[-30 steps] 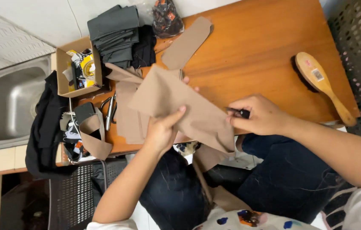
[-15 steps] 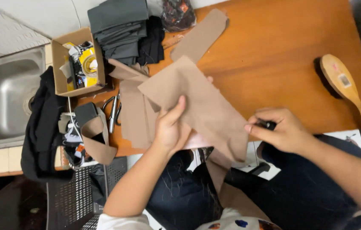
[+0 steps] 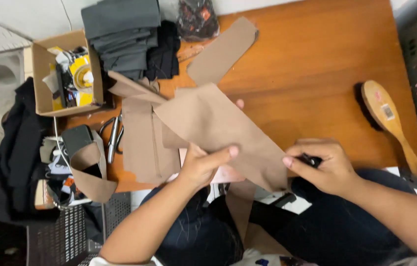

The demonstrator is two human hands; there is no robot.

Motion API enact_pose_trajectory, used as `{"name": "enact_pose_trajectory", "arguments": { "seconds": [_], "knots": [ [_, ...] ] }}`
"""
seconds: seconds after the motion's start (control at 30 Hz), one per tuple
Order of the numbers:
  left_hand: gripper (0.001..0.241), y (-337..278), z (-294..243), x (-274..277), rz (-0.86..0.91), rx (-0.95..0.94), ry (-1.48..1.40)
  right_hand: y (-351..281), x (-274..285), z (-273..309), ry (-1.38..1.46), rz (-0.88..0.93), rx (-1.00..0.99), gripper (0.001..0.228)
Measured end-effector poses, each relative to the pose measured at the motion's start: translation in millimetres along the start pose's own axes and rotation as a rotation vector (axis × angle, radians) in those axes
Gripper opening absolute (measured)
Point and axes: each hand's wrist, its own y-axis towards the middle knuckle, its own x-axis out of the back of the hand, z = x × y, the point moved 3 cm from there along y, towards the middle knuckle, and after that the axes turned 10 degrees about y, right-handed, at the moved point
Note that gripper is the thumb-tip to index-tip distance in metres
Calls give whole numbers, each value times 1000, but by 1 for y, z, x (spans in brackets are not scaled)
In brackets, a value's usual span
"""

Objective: The person sits on the floor and uses small scissors to trim loose threads from the edges of a beige fabric piece. They hold the fabric in their left hand and carefully snip the threads with the scissors in their right hand.

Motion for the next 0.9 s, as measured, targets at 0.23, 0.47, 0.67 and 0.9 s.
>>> {"name": "enact_pose_trajectory", "arguments": {
  "seconds": [0.23, 0.47, 0.67, 0.9],
  "knots": [
    [23, -8, -33, -25, -54, -219, 538, 3, -5, 20, -28, -182, 64, 13],
    [32, -18, -27, -13, 81, -204, 535, 22, -18, 26, 221, -220, -68, 17],
    [31, -9, -31, -11, 165, -222, 588, 19, -25, 4, 245, -94, -111, 24],
    [32, -12, -1, 7, 91, -148, 719, 21, -28, -6, 227, -90, -143, 14]
  ]
}}
